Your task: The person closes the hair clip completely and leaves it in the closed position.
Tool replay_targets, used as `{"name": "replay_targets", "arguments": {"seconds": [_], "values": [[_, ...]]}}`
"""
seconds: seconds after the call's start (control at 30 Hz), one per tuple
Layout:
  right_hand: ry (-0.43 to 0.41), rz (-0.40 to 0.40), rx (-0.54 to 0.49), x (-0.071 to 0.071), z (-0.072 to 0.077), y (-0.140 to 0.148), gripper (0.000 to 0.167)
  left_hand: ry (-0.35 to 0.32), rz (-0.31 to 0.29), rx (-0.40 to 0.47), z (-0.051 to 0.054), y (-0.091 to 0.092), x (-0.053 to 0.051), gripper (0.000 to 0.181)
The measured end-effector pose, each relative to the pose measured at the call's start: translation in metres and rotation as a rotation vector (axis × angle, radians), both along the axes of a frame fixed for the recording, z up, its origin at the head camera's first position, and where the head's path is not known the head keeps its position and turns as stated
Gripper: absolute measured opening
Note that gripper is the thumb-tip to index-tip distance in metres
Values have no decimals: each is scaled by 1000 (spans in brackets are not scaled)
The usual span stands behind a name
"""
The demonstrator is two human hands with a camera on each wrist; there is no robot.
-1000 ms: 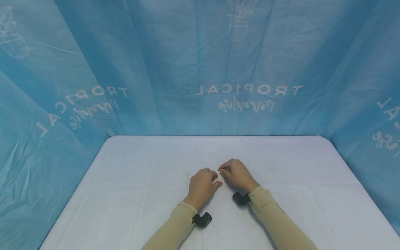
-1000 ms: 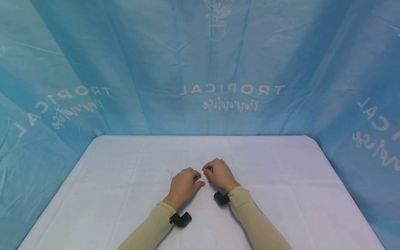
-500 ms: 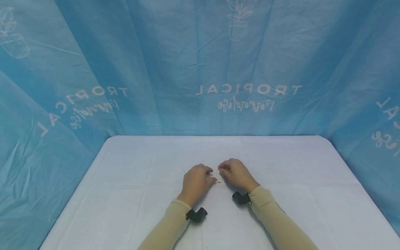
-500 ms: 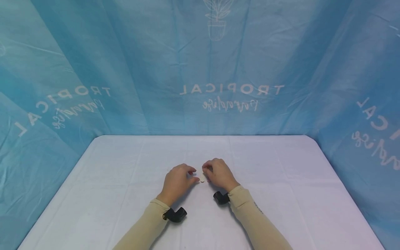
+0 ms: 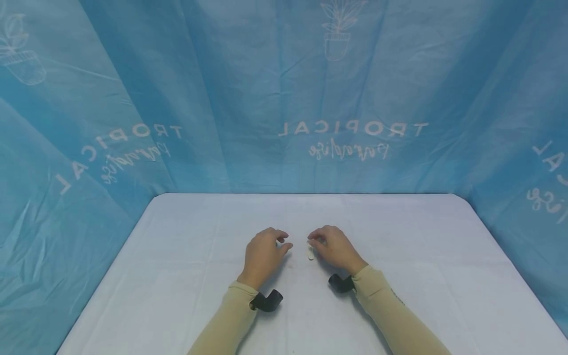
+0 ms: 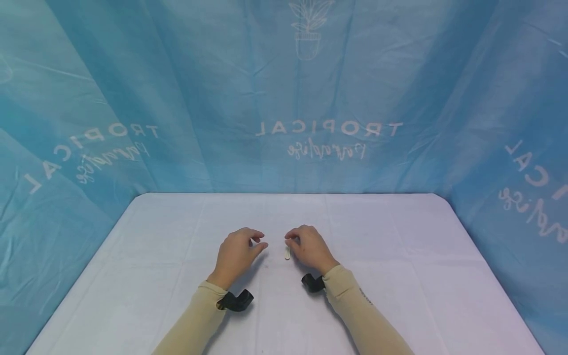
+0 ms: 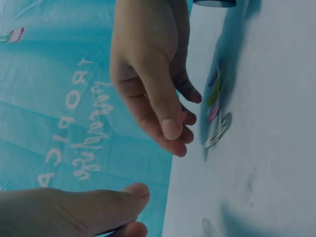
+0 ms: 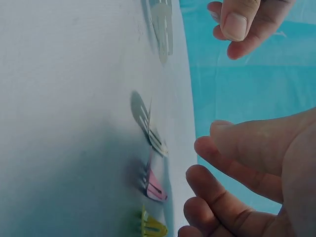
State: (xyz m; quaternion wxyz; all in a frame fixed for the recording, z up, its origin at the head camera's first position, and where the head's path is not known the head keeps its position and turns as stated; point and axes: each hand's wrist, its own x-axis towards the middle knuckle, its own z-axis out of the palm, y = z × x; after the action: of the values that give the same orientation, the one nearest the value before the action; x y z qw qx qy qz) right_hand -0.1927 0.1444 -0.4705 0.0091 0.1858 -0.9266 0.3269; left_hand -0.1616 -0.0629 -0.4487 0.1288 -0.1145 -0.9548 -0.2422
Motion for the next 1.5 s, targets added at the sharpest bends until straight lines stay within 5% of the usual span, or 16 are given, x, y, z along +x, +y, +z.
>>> {"name": "replay_targets", "arguments": {"seconds": [0.27, 0.73, 1.5], "values": [[4, 14, -9, 0, 3, -4, 16, 4, 22, 21, 7, -9, 0, 18], [37, 63, -60, 1, 8, -22, 21, -37, 99, 35, 3, -27, 3, 13], [-20, 150, -4, -6, 6, -51, 25, -1, 23, 23, -13, -33, 14, 15]]}}
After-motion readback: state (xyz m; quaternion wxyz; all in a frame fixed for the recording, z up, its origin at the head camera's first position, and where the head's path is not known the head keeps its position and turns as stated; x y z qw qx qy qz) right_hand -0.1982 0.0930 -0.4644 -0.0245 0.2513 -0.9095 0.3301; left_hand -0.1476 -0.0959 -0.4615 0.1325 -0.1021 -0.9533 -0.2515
